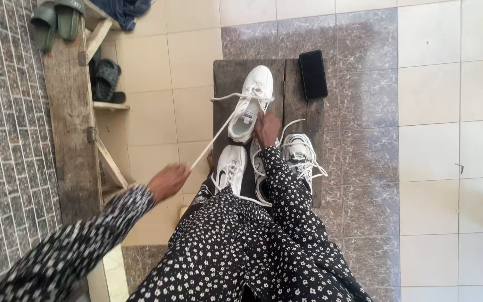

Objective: The person unlaces and relaces multiple pairs of white sneakers placed on a wooden board. They remove the laces from each shoe, then thread them back through the eyelets and tie the laces, repeating the process for several shoes.

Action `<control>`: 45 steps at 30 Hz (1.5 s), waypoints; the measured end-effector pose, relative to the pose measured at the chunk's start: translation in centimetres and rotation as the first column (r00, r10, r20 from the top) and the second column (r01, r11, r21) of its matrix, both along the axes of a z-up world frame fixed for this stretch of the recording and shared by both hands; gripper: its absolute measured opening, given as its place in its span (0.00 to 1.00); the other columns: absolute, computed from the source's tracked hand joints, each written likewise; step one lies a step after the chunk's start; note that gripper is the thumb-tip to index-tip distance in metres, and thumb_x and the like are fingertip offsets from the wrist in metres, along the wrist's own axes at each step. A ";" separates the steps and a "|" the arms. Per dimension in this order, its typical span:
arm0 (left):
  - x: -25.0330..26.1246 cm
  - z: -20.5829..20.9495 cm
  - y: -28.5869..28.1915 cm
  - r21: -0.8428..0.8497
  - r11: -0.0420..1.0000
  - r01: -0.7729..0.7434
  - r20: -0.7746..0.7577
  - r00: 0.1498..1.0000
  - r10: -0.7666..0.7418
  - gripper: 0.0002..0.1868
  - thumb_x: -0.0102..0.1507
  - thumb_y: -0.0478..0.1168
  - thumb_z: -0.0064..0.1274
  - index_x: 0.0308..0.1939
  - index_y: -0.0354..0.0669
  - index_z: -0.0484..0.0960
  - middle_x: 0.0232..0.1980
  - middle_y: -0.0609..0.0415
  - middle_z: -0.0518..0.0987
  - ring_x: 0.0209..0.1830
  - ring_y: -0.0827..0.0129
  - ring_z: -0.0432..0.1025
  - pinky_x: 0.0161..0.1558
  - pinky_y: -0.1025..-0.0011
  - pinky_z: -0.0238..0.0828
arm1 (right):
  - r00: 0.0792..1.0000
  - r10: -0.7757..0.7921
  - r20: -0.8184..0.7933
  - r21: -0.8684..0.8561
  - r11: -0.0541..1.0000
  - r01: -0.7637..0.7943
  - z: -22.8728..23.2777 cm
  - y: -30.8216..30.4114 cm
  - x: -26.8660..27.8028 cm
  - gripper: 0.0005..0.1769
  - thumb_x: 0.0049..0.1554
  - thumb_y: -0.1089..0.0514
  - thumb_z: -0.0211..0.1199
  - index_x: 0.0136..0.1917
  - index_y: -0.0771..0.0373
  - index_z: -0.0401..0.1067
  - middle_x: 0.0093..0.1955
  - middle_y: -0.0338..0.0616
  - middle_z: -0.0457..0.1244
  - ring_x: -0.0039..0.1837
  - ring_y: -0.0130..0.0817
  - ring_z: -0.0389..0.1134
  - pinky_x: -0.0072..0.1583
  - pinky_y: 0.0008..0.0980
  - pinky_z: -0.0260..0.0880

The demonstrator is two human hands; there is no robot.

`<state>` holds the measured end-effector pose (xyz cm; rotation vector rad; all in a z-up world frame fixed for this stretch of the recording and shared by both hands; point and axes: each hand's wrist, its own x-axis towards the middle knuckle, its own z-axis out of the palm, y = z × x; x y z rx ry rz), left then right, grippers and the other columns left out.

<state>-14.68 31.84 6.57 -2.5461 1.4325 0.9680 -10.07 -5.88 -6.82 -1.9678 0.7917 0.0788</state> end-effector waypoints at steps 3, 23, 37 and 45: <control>-2.7 1.1 9.2 -0.004 0.999 0.048 0.049 0.998 -0.047 0.19 0.65 0.35 0.36 0.59 0.32 0.68 0.49 0.40 0.71 0.46 0.56 0.71 0.49 0.62 0.71 | 0.999 -0.031 0.025 -0.033 0.999 0.032 -0.4 0.2 -0.4 0.26 0.66 0.51 0.51 0.31 0.68 0.67 0.22 0.51 0.62 0.24 0.44 0.68 0.30 0.39 0.72; 22.6 -4.2 14.5 -0.073 0.819 -0.569 0.422 0.726 0.543 0.15 0.66 0.34 0.48 0.56 0.34 0.70 0.46 0.39 0.80 0.42 0.49 0.78 0.43 0.55 0.75 | 0.820 0.573 0.009 -0.749 0.547 -0.374 11.9 3.9 11.1 0.16 0.52 0.51 0.65 0.51 0.60 0.77 0.59 0.57 0.63 0.62 0.54 0.63 0.62 0.55 0.62; 21.4 -10.2 15.3 0.217 0.813 -0.541 0.298 0.830 0.472 0.10 0.68 0.33 0.46 0.53 0.40 0.71 0.43 0.41 0.83 0.45 0.53 0.80 0.47 0.55 0.71 | 0.842 -0.313 0.439 0.591 0.806 -0.008 12.7 -8.7 14.9 0.16 0.71 0.49 0.57 0.46 0.61 0.68 0.35 0.34 0.58 0.32 0.24 0.60 0.35 0.29 0.64; 19.9 -8.3 8.8 0.035 0.767 -0.641 0.414 0.707 0.573 0.22 0.60 0.39 0.54 0.56 0.34 0.72 0.46 0.38 0.81 0.45 0.51 0.77 0.43 0.53 0.72 | 0.670 -0.552 0.497 0.688 0.721 0.083 20.6 -19.3 11.8 0.23 0.71 0.46 0.50 0.54 0.70 0.70 0.30 0.36 0.52 0.30 0.28 0.52 0.37 0.37 0.63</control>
